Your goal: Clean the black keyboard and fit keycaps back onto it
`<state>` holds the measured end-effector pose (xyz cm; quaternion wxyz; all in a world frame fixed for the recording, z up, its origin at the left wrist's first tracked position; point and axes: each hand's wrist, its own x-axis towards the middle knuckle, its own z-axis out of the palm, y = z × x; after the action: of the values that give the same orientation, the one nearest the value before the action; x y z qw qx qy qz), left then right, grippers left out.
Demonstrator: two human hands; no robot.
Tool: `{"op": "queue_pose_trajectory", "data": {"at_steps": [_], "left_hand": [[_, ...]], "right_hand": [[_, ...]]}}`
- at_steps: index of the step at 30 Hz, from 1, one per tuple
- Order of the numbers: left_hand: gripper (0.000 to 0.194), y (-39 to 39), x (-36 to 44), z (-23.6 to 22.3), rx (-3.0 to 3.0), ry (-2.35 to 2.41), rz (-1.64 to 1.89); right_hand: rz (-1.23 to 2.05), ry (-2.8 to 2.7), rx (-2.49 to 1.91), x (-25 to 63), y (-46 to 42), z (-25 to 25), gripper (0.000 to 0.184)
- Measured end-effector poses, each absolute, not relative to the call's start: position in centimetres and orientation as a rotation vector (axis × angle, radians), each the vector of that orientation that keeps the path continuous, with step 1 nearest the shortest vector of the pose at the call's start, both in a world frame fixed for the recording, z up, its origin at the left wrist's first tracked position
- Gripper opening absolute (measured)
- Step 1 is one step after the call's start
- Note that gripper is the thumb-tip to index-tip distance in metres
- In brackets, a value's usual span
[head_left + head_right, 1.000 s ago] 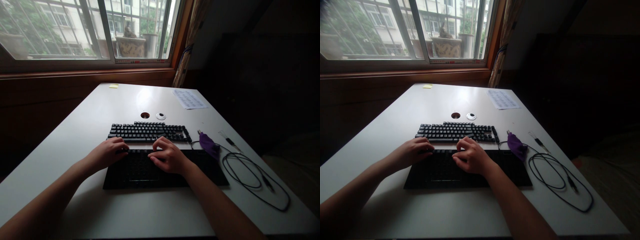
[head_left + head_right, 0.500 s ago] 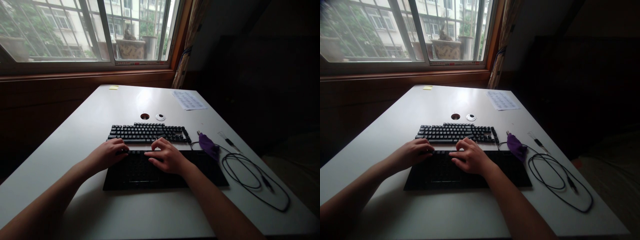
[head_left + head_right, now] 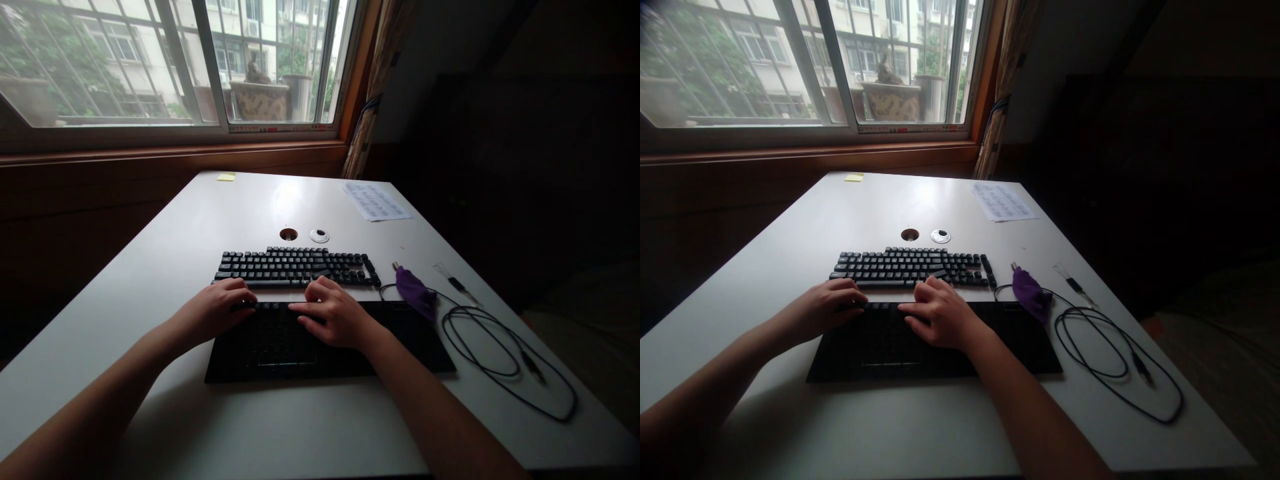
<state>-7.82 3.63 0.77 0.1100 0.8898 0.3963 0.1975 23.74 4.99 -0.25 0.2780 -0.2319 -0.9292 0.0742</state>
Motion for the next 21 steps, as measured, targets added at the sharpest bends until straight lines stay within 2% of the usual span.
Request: {"op": "queue_pose_trajectory", "data": {"at_steps": [3,10,14,21], "left_hand": [[0.015,3.7,-7.9,0.6,2.612,1.159,0.585],[0.014,3.6,-8.1,0.5,2.616,1.166,0.547],[0.014,3.7,-8.1,0.6,2.617,1.159,0.539],[0.016,3.7,-8.2,0.4,2.604,1.169,0.514]], "right_hand": [[0.214,-2.447,-0.586,23.9,5.0,0.2,0.018],[0.021,-2.182,-0.963,27.8,7.5,1.3,0.023],[-0.025,-2.297,-1.135,30.3,9.0,0.5,0.022],[-0.038,-2.436,-1.187,30.5,9.1,-0.1,0.023]]}}
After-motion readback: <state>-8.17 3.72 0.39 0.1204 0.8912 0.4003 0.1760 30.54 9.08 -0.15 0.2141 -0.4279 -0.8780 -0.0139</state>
